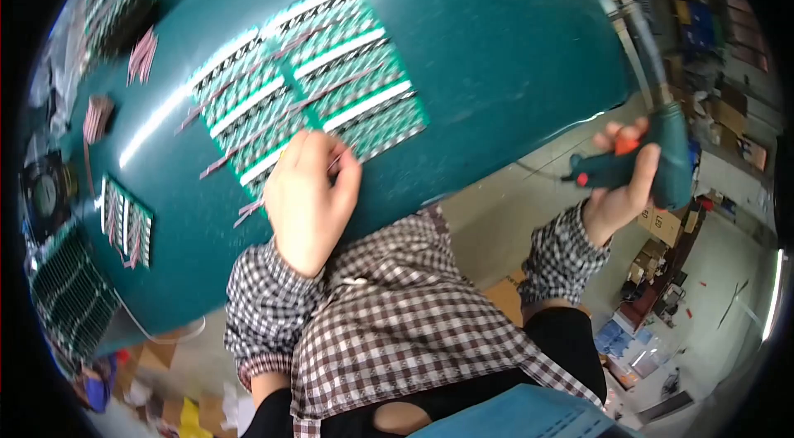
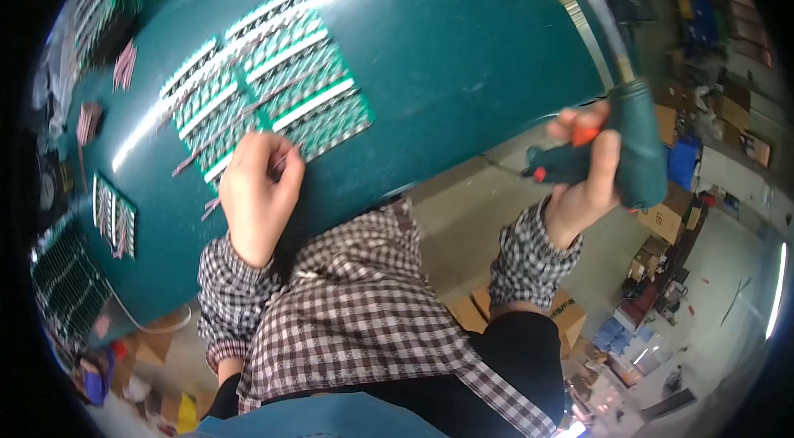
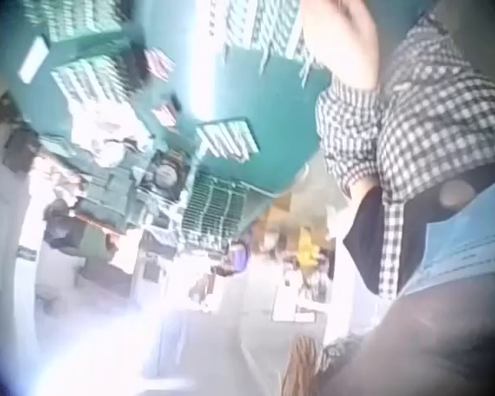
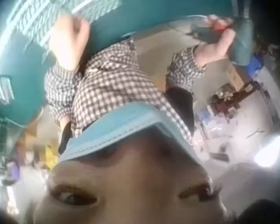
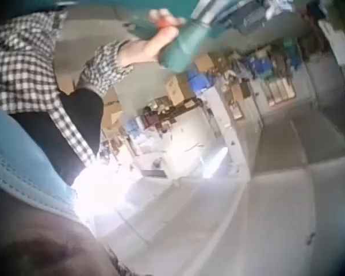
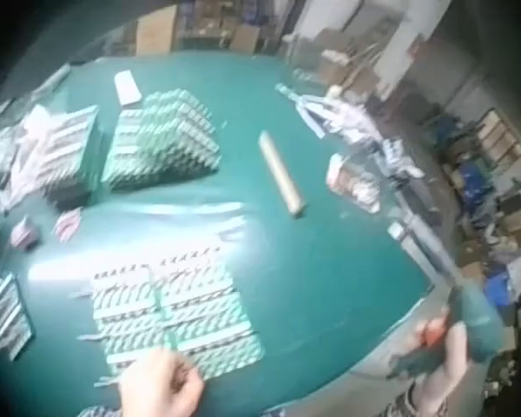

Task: The person solders electronic components onto printed circuit board arrays using a soldering iron and solder wire.

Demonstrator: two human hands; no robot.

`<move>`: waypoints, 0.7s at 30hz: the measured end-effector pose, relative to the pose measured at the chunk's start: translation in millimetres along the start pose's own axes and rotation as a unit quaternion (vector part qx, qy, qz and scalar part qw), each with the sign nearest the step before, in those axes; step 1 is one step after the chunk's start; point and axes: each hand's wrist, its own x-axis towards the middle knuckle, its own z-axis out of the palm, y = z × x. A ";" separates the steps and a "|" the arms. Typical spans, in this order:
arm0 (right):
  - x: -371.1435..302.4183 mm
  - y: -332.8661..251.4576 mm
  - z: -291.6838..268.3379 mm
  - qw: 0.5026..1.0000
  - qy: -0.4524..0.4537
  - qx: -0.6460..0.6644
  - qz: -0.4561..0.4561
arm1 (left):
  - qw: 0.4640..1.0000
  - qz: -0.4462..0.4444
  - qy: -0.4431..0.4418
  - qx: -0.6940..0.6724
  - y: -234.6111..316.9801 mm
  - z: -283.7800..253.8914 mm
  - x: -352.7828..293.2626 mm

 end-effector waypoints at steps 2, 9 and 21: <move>24.2 5.9 21.1 0.984 0.145 -0.037 -0.095 | 0.999 0.021 -0.026 -0.019 -24.3 5.3 6.5; 155.5 26.5 4.5 0.974 0.150 -0.040 -0.168 | 0.995 0.086 -0.018 -0.055 16.9 32.1 17.2; 43.5 -3.2 -9.9 0.993 0.013 -0.103 0.048 | 0.993 0.096 0.016 -0.066 23.8 39.6 33.9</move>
